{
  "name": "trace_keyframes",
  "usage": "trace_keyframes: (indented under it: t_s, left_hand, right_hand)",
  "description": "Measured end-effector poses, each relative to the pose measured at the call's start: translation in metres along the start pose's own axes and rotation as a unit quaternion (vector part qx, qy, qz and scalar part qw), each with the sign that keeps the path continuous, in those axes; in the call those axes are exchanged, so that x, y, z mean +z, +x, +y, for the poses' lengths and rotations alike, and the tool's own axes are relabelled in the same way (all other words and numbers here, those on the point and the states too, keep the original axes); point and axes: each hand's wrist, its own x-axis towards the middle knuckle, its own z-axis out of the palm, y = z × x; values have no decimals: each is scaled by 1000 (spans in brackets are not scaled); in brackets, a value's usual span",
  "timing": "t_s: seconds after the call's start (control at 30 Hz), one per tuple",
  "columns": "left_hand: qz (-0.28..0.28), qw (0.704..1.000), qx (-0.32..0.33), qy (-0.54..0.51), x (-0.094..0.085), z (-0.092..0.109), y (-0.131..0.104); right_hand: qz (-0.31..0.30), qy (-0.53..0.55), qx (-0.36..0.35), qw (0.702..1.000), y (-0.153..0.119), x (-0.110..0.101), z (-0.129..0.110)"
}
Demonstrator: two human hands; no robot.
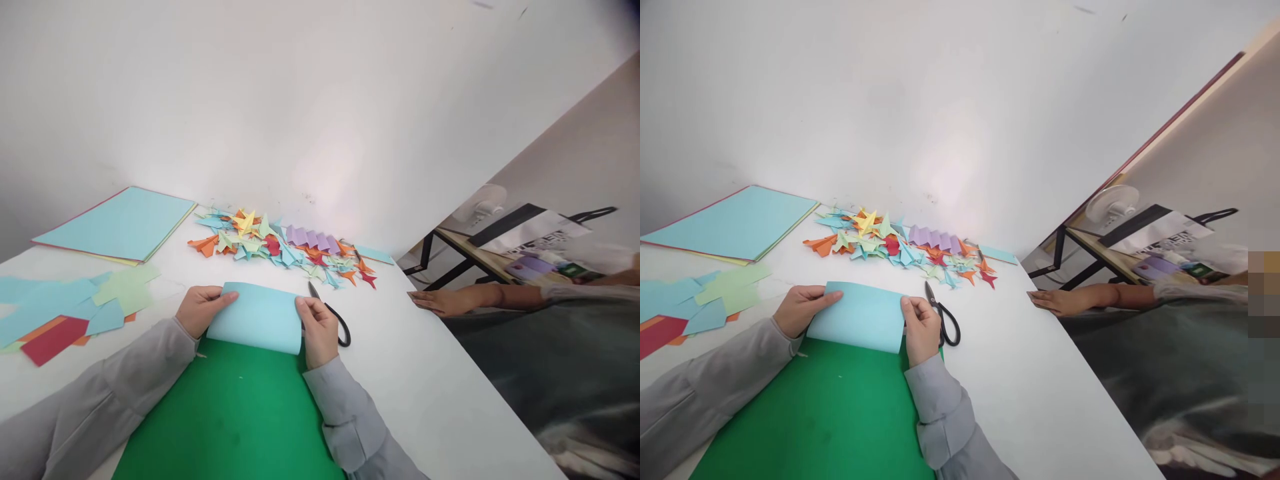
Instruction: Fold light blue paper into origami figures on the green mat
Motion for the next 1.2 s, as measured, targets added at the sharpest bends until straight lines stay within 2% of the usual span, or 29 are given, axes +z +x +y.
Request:
trace_keyframes:
  t_s: [0.23, 0.4, 0.47, 0.6, 0.67, 0.9, 1.2]
  left_hand:
    - [-8, 1000, -11, -10, 0, 4, -2]
    - [-16, 1000, 6, 1, 1, 4, -1]
    - [-34, 999, -3, -1, 0, 2, 0]
    - [-84, 996, -29, 1, -1, 0, -1]
    - [-99, 995, -31, 0, -2, 1, -1]
    - [-86, 996, -34, -2, -2, 3, -2]
    - [-73, 995, -67, -26, 1, 5, -2]
  right_hand:
    - [-8, 27, 10, 1000, 0, 1, -2]
    - [-37, -7, -14, 999, 2, -2, -2]
    - [-75, -24, -5, 997, 2, -3, -4]
    - [-199, -60, 58, 976, 0, -5, -12]
    - [-218, -62, 74, 971, -1, -5, -14]
    - [-169, -47, 91, 980, -2, -4, -12]
    - [-158, -41, 96, 982, -3, -2, -12]
